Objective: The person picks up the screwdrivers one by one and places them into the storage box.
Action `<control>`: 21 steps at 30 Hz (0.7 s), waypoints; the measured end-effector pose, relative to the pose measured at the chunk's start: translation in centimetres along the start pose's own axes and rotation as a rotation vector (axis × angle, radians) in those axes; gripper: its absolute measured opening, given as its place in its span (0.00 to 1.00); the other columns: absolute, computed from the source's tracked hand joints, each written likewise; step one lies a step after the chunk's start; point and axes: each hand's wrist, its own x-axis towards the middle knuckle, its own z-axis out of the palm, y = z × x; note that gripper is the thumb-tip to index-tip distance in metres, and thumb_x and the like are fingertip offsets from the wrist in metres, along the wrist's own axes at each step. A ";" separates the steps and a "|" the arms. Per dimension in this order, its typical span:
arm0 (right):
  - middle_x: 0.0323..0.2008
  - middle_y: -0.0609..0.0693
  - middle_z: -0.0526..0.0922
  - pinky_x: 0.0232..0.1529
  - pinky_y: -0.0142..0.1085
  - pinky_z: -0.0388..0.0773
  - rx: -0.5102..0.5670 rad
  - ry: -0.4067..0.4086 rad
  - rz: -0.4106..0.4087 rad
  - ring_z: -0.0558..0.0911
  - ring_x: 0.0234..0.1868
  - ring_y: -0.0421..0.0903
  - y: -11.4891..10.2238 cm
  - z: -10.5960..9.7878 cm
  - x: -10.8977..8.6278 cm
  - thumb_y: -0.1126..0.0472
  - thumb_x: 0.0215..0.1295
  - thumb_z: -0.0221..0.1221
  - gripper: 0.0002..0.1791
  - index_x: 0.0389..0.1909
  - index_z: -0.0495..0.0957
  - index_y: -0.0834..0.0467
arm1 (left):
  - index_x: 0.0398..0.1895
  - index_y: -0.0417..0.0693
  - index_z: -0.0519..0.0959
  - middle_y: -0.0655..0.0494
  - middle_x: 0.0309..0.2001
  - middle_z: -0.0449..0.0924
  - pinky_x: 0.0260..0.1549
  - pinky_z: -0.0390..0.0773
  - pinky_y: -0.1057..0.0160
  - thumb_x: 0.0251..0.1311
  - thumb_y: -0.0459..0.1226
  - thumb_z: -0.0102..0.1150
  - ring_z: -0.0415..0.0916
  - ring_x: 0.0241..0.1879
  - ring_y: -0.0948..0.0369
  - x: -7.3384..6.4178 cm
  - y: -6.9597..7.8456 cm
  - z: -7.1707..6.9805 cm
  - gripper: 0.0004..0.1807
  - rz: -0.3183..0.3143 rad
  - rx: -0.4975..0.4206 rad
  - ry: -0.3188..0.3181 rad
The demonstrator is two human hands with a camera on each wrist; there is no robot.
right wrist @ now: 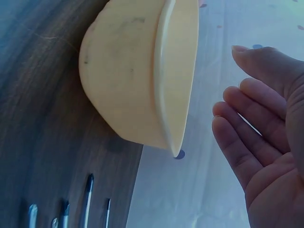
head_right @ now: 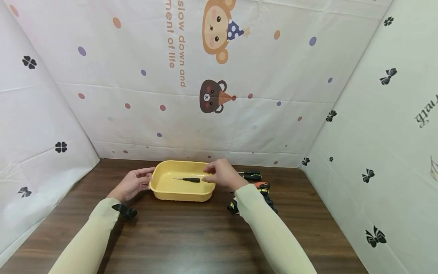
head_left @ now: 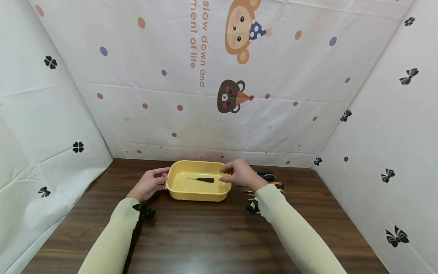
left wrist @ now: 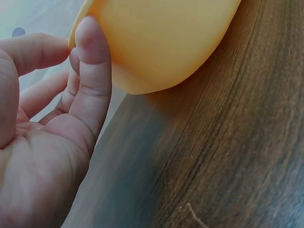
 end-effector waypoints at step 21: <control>0.48 0.49 0.90 0.49 0.49 0.87 0.156 0.226 -0.050 0.88 0.51 0.50 3.8 -1.2 -7.3 0.51 0.57 0.75 0.18 0.49 0.89 0.48 | 0.78 0.35 0.60 0.51 0.44 0.76 0.36 0.87 0.66 0.74 0.30 0.53 0.81 0.33 0.64 -0.2 0.1 0.0 0.31 0.003 -0.024 -0.007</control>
